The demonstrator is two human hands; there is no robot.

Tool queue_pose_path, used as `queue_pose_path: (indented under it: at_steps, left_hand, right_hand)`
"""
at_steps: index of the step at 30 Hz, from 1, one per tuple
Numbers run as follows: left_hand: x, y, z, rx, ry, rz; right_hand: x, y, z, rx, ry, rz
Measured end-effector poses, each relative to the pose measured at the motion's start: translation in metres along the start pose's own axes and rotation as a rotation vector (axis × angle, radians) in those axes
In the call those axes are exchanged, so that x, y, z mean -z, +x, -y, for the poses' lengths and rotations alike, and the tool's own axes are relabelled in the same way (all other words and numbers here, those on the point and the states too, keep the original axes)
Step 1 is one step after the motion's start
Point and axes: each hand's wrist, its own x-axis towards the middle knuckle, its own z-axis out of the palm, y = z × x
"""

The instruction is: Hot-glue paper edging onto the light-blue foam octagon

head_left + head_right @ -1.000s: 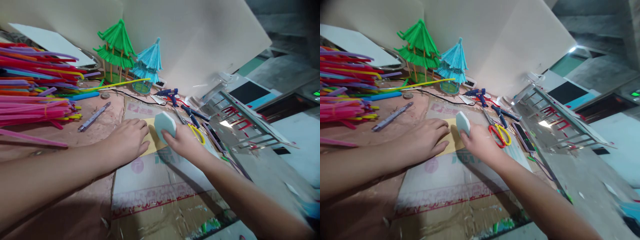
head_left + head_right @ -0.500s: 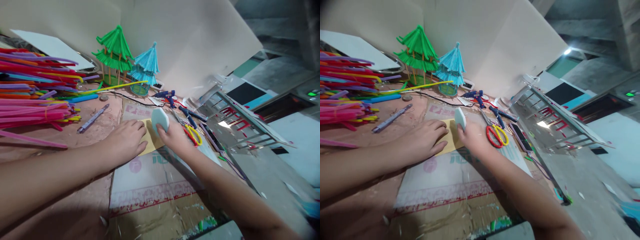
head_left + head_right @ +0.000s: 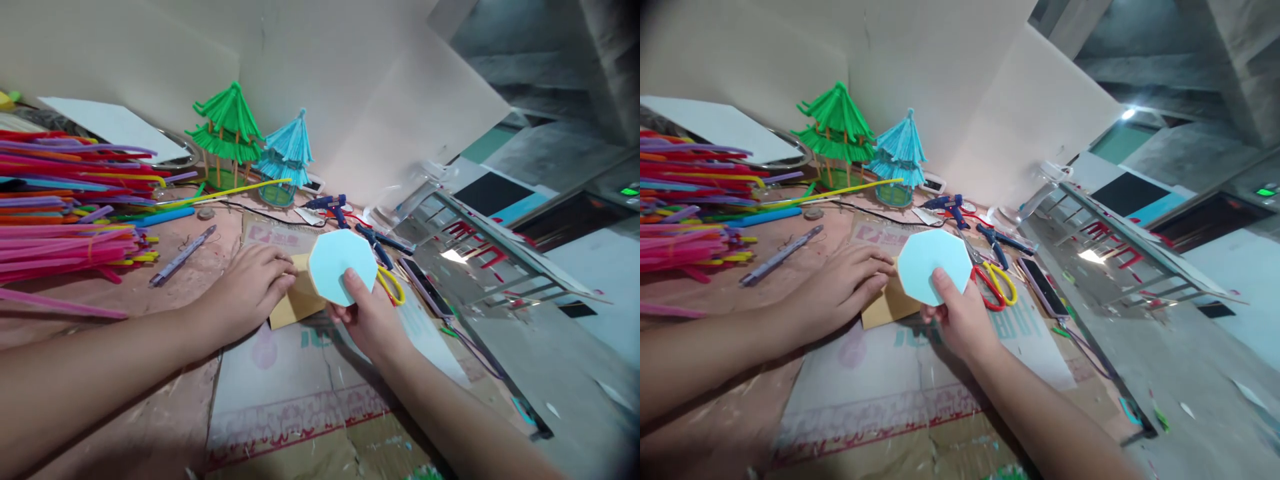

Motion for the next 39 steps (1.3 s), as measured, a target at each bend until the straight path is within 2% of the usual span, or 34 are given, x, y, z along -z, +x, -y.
queue_pose_path:
  at_steps: [5, 9, 12, 14, 18, 22, 25, 31, 35, 37, 39]
  left_hand:
    - [0.004, 0.001, -0.007, -0.016, -0.2, -0.01]
    - [0.005, -0.001, -0.009, -0.055, -0.244, -0.04]
    - [0.003, -0.001, -0.007, -0.04, -0.222, -0.042]
    - [0.0, -0.002, -0.004, 0.006, -0.138, -0.001]
    - [-0.007, -0.005, 0.0, 0.032, 0.065, 0.122]
    - [-0.009, -0.007, -0.001, 0.028, 0.161, 0.171]
    - [-0.008, -0.007, -0.003, 0.023, 0.158, 0.183]
    - [-0.008, -0.006, -0.001, 0.012, 0.157, 0.194]
    - [-0.008, -0.007, 0.0, 0.009, 0.137, 0.185]
    - [-0.008, -0.006, 0.0, -0.001, 0.133, 0.199]
    - [-0.008, -0.006, 0.0, -0.007, 0.139, 0.21]
  right_hand:
    - [0.001, -0.001, -0.008, -0.055, 0.073, 0.04]
    - [0.003, -0.002, -0.015, -0.062, 0.053, 0.101]
    - [0.005, 0.0, -0.016, -0.04, -0.012, 0.091]
    - [0.008, 0.004, -0.013, -0.004, -0.145, 0.022]
    - [0.014, 0.013, -0.005, 0.155, -0.6, -0.117]
    - [0.013, 0.013, -0.002, 0.344, -0.968, -0.007]
    - [0.011, 0.013, -0.002, 0.346, -1.132, 0.024]
    - [0.01, 0.028, -0.004, 0.41, -1.13, -0.026]
    - [0.011, 0.019, 0.0, 0.333, -1.136, 0.048]
    - [0.009, 0.019, -0.001, 0.31, -1.126, 0.007]
    - [0.006, 0.029, -0.004, 0.304, -1.03, -0.093]
